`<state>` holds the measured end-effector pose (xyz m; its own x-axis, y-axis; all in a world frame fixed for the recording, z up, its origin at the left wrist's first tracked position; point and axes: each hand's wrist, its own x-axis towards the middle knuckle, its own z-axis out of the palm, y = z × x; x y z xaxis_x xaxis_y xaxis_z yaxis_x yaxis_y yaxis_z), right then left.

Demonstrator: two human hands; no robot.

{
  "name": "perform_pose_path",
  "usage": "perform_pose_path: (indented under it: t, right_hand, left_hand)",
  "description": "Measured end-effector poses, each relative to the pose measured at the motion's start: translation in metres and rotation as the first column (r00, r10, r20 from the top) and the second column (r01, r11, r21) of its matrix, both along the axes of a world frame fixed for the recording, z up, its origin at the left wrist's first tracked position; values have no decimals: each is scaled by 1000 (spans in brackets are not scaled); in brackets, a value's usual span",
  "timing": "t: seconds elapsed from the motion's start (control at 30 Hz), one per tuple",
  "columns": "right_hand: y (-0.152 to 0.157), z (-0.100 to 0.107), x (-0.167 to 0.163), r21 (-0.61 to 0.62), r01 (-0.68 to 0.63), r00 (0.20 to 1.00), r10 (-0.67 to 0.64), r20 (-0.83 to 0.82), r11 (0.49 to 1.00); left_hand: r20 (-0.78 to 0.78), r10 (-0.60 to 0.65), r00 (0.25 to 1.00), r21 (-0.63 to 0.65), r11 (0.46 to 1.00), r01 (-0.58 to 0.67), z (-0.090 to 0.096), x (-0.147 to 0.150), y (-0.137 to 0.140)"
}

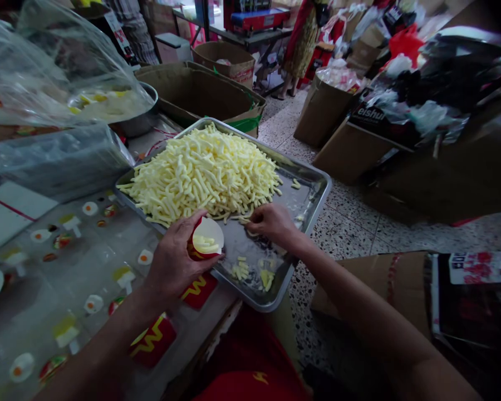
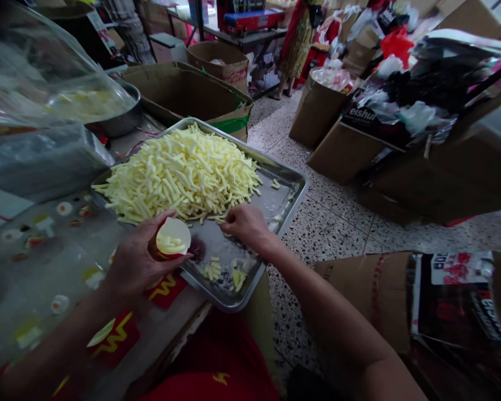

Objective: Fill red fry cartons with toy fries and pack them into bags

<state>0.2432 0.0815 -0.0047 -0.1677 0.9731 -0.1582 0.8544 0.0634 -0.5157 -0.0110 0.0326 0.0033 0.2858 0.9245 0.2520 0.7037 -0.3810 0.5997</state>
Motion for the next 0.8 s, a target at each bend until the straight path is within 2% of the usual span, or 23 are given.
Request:
perform_pose_path:
  t: [0.1,0.2,0.27,0.33,0.4,0.47,0.53,0.63,0.7,0.8]
  right_hand:
    - [-3,1,21,-21,18,967,-23,-253,1000]
    - [-2,3,29,40,81,948,-64,-313,996]
    - [0,5,18,86,33,969,-10,-246,996]
    - [3,6,-1,129,-91,994,98,-47,987]
    - [7,10,-22,108,-196,963,171,207,975]
    - [11,15,-34,64,-229,914,192,358,971]
    - [11,20,-34,72,-214,917,175,358,974]
    - [0,25,-22,95,-147,960,119,253,985]
    - [-14,21,-16,45,-125,958,109,267,991]
    - [-37,7,-16,10,-159,928,146,344,987]
  left_hand:
    - [-18,-14,1000,-45,999,13,-1,-4,-4]
    - [-18,-19,1000,-23,1000,19,3,-4,-3]
    - [-16,-25,1000,5,1000,25,6,-3,-2]
    - [-15,-33,999,25,999,34,8,-2,-2]
    - [-17,-39,999,34,999,39,9,-3,-3]
    - [-25,-37,999,38,999,38,9,-5,-5]
    - [-37,-25,999,34,999,26,8,-8,-6]
    - [-57,8,998,-3,1000,-8,7,-7,-7]
    - [-75,30,997,-54,998,-34,7,-2,-6]
    - [-138,50,989,-113,991,-66,8,11,-4]
